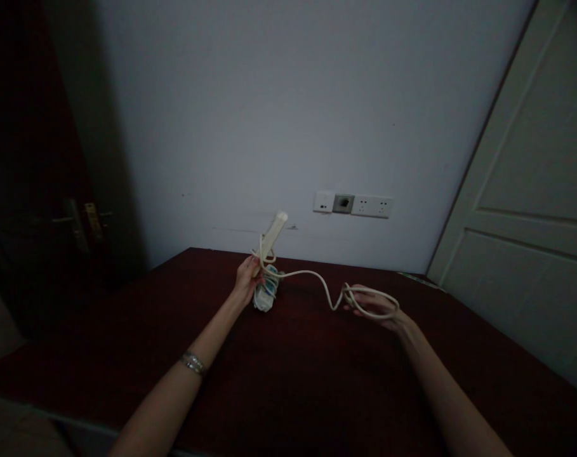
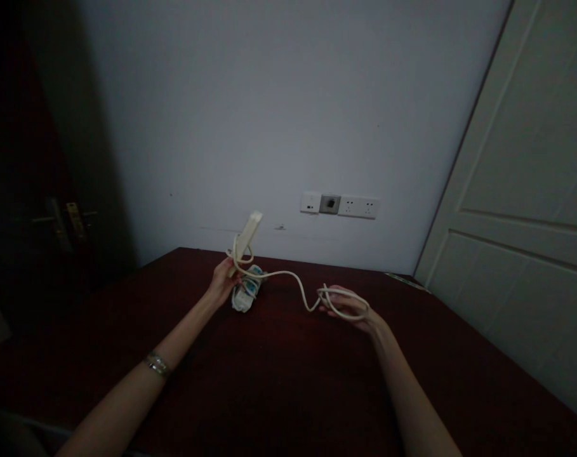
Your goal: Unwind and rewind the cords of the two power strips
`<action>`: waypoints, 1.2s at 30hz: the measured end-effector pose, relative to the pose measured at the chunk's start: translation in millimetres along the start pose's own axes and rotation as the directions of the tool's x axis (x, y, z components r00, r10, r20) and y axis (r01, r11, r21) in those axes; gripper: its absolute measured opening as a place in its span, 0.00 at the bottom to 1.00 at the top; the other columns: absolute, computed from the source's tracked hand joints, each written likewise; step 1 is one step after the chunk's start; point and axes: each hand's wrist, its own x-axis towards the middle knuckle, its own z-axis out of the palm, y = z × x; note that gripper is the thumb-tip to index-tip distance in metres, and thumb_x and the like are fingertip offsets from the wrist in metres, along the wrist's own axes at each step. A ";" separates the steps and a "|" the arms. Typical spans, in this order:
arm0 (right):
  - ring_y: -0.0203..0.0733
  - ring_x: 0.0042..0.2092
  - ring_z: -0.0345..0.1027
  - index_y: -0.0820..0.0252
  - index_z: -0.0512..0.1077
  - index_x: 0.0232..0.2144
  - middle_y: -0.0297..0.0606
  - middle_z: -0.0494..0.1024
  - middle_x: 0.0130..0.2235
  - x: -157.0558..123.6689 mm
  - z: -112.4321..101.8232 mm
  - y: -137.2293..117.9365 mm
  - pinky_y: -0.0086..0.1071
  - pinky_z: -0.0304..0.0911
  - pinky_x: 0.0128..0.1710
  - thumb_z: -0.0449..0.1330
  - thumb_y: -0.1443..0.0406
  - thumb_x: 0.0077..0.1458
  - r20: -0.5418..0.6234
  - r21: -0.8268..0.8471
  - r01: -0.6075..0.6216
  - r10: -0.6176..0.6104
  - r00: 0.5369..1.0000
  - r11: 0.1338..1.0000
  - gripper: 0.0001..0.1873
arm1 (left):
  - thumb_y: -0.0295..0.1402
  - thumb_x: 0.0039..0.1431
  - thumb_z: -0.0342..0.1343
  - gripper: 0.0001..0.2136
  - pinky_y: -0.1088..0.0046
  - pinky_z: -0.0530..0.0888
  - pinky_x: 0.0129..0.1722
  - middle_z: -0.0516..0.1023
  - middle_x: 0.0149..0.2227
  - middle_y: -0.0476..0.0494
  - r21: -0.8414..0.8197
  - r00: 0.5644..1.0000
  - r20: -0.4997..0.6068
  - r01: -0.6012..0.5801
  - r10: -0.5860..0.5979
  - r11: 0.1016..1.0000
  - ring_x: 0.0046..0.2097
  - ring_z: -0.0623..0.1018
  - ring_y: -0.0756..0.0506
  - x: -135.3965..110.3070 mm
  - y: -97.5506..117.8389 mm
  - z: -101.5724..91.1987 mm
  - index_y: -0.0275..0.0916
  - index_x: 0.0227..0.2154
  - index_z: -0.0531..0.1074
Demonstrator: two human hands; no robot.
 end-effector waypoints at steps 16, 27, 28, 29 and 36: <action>0.26 0.14 0.60 0.62 0.69 0.27 0.30 0.71 0.18 17.9 22.9 -3.0 0.17 0.58 0.12 0.60 0.65 0.51 -0.325 0.087 0.034 -0.004 0.946 0.996 0.05 | 0.43 0.46 0.62 0.16 0.79 0.72 0.22 0.74 0.28 0.47 -0.160 1.000 0.003 -0.016 0.016 0.987 0.25 0.73 0.52 -2.7 10.2 3.8 0.34 0.31 0.71; 0.40 0.28 0.69 0.63 0.74 0.27 0.37 0.76 0.26 -13.4 47.1 -46.9 0.29 0.62 0.27 0.66 0.54 0.38 -0.320 -0.568 0.167 -0.403 0.857 0.806 0.18 | 0.43 0.40 0.64 0.28 0.77 0.70 0.18 0.74 0.30 0.47 0.154 0.993 0.007 -0.119 0.119 0.981 0.25 0.73 0.50 -14.5 32.4 19.8 0.37 0.43 0.64; 0.41 0.29 0.69 0.63 0.74 0.27 0.38 0.76 0.26 -16.8 51.5 -49.1 0.30 0.62 0.29 0.65 0.53 0.38 -0.294 -0.626 0.187 -0.451 0.843 0.757 0.19 | 0.41 0.39 0.65 0.29 0.77 0.70 0.19 0.74 0.32 0.46 0.204 0.991 -0.001 -0.133 0.136 0.970 0.26 0.74 0.49 -16.0 34.8 21.9 0.37 0.44 0.63; 0.41 0.30 0.69 0.63 0.74 0.26 0.38 0.75 0.27 -20.7 56.0 -50.8 0.30 0.62 0.30 0.65 0.53 0.39 -0.257 -0.673 0.220 -0.502 0.826 0.706 0.18 | 0.39 0.38 0.66 0.29 0.77 0.70 0.19 0.73 0.33 0.45 0.259 0.988 -0.003 -0.149 0.155 0.954 0.27 0.74 0.49 -17.4 37.3 23.8 0.37 0.44 0.63; 0.48 0.46 0.67 0.60 0.71 0.22 0.44 0.71 0.49 -53.5 98.5 -60.9 0.37 0.62 0.43 0.65 0.59 0.42 0.130 -0.631 0.480 -0.527 0.840 0.609 0.11 | 0.23 0.25 0.68 0.27 0.76 0.69 0.31 0.72 0.33 0.47 0.461 0.930 0.105 -0.359 0.352 0.811 0.36 0.72 0.46 -29.8 57.6 37.6 0.38 0.36 0.71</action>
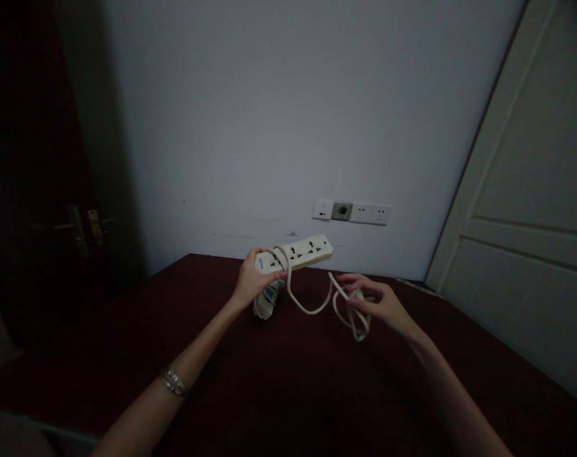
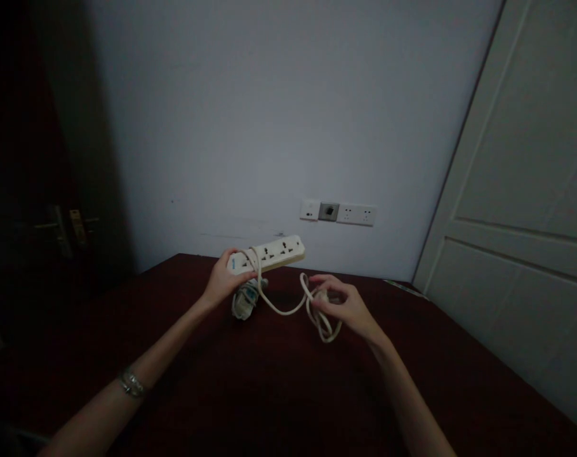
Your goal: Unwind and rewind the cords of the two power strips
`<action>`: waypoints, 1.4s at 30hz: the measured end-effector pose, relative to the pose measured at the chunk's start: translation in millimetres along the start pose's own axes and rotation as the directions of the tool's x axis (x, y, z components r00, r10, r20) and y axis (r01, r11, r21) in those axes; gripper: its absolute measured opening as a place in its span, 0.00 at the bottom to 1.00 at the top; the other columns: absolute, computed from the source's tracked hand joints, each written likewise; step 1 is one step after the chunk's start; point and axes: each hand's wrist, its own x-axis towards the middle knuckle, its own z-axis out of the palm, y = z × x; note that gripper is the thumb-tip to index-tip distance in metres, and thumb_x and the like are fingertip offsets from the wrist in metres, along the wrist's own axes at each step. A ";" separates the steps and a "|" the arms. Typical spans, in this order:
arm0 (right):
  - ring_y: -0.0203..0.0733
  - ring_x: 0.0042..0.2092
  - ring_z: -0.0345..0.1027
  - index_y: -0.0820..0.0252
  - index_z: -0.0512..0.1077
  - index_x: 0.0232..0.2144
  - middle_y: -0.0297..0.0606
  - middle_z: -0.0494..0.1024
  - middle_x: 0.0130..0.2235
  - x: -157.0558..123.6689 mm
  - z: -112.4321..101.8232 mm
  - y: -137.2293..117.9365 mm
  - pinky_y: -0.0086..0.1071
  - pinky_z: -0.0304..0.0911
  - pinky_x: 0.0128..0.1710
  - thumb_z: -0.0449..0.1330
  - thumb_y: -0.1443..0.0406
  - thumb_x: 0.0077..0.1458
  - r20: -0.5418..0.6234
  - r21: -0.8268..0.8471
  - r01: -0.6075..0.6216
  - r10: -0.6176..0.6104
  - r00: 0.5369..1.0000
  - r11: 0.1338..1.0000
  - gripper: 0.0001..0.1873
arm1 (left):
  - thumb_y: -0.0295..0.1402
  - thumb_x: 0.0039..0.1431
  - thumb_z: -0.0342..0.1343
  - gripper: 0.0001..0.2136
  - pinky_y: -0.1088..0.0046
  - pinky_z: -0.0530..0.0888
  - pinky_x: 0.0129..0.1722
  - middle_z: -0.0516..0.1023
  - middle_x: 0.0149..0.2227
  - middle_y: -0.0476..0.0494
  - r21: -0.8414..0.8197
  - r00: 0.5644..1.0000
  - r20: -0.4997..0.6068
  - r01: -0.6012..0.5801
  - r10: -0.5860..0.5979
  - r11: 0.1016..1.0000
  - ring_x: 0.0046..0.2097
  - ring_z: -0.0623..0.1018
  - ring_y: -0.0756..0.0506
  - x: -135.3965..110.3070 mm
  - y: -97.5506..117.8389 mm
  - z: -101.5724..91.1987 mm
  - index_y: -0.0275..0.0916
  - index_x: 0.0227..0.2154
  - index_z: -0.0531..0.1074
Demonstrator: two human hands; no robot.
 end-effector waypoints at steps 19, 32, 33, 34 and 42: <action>0.46 0.27 0.74 0.62 0.64 0.30 0.47 0.79 0.31 -34.3 91.3 -40.5 0.34 0.66 0.25 0.61 0.58 0.42 0.494 0.694 -0.333 -0.086 0.865 0.638 0.16 | 0.36 0.25 0.71 0.35 0.67 0.66 0.43 0.65 0.45 0.41 0.286 0.961 0.215 -0.230 0.172 0.930 0.46 0.69 0.38 -22.1 30.9 32.2 0.42 0.44 0.68; 0.28 0.25 0.68 0.59 0.64 0.21 0.33 0.71 0.22 58.3 -71.2 -89.4 0.17 0.66 0.26 0.49 0.70 0.53 -0.425 0.667 0.075 0.296 0.855 0.741 0.11 | 0.19 0.17 0.68 0.31 0.64 0.66 0.48 0.73 0.39 0.41 0.008 0.817 0.574 -0.081 0.062 0.997 0.46 0.69 0.38 11.5 48.2 -18.7 0.41 0.35 0.75; 0.27 0.24 0.68 0.60 0.65 0.21 0.33 0.71 0.21 60.3 -79.7 -80.1 0.17 0.66 0.26 0.48 0.71 0.53 -0.424 0.644 0.027 0.327 0.845 0.765 0.12 | 0.17 0.18 0.67 0.31 0.66 0.67 0.46 0.74 0.39 0.42 -0.008 0.821 0.568 -0.060 0.054 0.998 0.46 0.70 0.39 9.9 49.7 -21.0 0.40 0.35 0.75; 0.28 0.23 0.67 0.60 0.65 0.21 0.33 0.72 0.21 60.6 -86.7 -68.7 0.17 0.66 0.25 0.49 0.71 0.53 -0.415 0.612 -0.044 0.368 0.832 0.790 0.11 | 0.16 0.19 0.66 0.31 0.68 0.68 0.44 0.74 0.38 0.43 -0.017 0.830 0.555 -0.049 0.050 0.999 0.44 0.71 0.40 8.2 50.4 -23.2 0.40 0.36 0.74; 0.37 0.19 0.67 0.63 0.68 0.21 0.38 0.73 0.19 29.0 -93.8 20.5 0.28 0.64 0.18 0.61 0.64 0.43 -0.110 0.016 -0.466 0.465 0.879 0.885 0.08 | 0.14 0.24 0.63 0.29 0.74 0.69 0.34 0.74 0.34 0.45 -0.093 0.963 0.265 0.072 -0.045 0.993 0.35 0.72 0.46 11.1 45.3 -40.0 0.38 0.37 0.73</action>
